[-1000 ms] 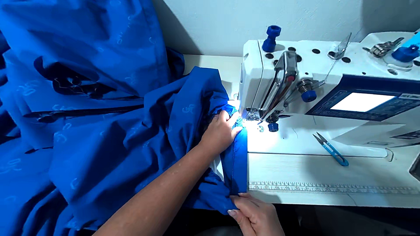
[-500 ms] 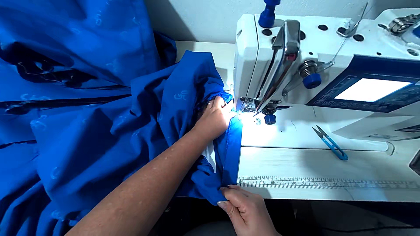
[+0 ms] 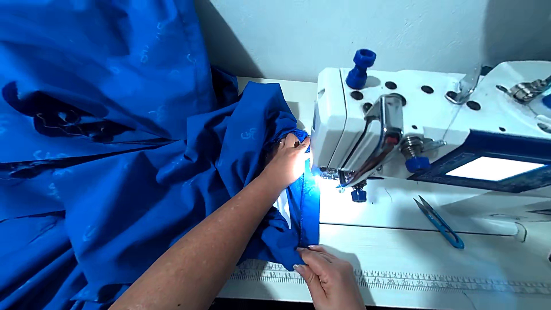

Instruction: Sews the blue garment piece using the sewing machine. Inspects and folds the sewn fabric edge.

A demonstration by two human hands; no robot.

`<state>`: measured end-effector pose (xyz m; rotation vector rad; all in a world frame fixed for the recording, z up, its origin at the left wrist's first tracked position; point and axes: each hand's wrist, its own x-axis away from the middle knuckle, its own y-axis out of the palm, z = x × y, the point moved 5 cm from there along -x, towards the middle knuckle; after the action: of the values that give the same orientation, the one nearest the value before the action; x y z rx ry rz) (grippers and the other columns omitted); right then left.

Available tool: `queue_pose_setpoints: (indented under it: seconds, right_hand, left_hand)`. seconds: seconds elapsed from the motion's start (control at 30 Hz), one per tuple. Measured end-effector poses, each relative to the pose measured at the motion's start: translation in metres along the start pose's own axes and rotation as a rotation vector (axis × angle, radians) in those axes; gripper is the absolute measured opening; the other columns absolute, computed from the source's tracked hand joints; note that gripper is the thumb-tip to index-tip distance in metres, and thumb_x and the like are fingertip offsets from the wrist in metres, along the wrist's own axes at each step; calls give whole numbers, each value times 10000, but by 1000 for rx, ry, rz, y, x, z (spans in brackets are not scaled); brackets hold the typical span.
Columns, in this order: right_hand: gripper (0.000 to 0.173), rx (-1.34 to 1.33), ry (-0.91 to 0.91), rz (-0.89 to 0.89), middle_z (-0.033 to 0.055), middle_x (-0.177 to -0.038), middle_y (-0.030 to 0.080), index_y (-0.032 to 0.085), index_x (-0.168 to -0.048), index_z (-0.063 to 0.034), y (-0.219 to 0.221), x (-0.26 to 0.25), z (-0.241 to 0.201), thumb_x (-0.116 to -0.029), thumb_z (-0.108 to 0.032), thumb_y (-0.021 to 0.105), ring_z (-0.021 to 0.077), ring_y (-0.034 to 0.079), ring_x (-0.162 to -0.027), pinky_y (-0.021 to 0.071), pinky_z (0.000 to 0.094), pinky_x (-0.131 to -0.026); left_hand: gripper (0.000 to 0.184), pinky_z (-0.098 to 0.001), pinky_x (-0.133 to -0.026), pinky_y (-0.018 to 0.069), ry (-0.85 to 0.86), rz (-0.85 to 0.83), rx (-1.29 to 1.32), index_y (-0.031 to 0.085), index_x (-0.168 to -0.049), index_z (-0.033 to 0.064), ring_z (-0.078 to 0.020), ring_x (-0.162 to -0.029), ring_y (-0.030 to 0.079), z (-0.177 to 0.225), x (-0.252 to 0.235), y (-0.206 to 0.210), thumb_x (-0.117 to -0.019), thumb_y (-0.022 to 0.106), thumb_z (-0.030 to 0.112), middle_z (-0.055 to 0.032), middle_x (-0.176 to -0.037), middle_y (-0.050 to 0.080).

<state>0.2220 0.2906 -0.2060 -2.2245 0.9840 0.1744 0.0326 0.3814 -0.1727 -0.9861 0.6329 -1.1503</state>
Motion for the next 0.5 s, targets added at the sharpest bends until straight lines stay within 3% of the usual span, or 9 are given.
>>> queue_pose_setpoints:
  seconds: [0.2,0.3,0.33,0.37,0.4,0.43,0.47,0.5]
  right_hand:
    - [248,19,3,-20,66,-919,786,765,-968,-2,-3,-19,12,-994,-174,588,145,754,-971,545,278,-986]
    - [244,26,28,-9,62,-917,787,768,-981,-2,-5,-27,17,-988,-173,594,147,754,-972,554,289,-973]
    - [250,30,33,-1,56,-923,787,769,-984,-8,-4,-29,19,-993,-185,593,145,751,-982,556,288,-969]
    - [257,33,40,7,42,-933,788,769,-989,-21,-4,-31,22,-1004,-204,589,137,747,-994,556,281,-969]
    - [266,39,51,20,33,-938,789,771,-993,-29,-3,-32,25,-1007,-218,585,134,745,-1001,556,279,-969]
    - [274,45,67,33,33,-944,789,776,-1001,-33,-3,-34,26,-1007,-226,581,140,745,-1007,561,285,-963]
    - [277,45,87,44,48,-951,789,781,-1011,-27,-3,-37,27,-999,-219,582,156,748,-1009,568,303,-953]
    - [284,42,108,48,61,-962,790,784,-1024,-22,-3,-39,28,-998,-218,580,172,750,-1017,574,325,-954]
  left_hand:
    - [471,-561,-1148,330,-60,-21,23,462,-1537,69,-440,-1428,395,5,-12,-12,-1080,515,171,-272,-1516,439]
    - [486,-552,-1143,327,-52,-57,-33,409,-1572,106,-430,-1425,382,1,-22,-14,-1101,470,206,-260,-1538,397]
    - [472,-567,-1115,356,41,48,-84,435,-1561,119,-443,-1384,421,-8,-28,-6,-1108,445,251,-274,-1496,427]
    - [447,-589,-1032,429,188,310,-138,542,-1492,134,-451,-1271,518,-24,-40,11,-1095,439,310,-281,-1374,521]
    - [442,-598,-1014,440,233,402,-148,570,-1470,150,-450,-1246,536,-30,-47,18,-1094,428,335,-276,-1347,537]
    - [444,-589,-1059,410,174,295,-129,534,-1498,144,-447,-1303,498,-24,-45,10,-1102,428,315,-275,-1405,502]
    - [464,-563,-1137,338,29,52,-76,443,-1557,132,-434,-1411,400,-10,-37,-8,-1112,434,263,-263,-1525,406]
    - [481,-545,-1168,304,-68,-70,-30,402,-1578,122,-418,-1457,350,-1,-34,-20,-1109,447,222,-243,-1576,356]
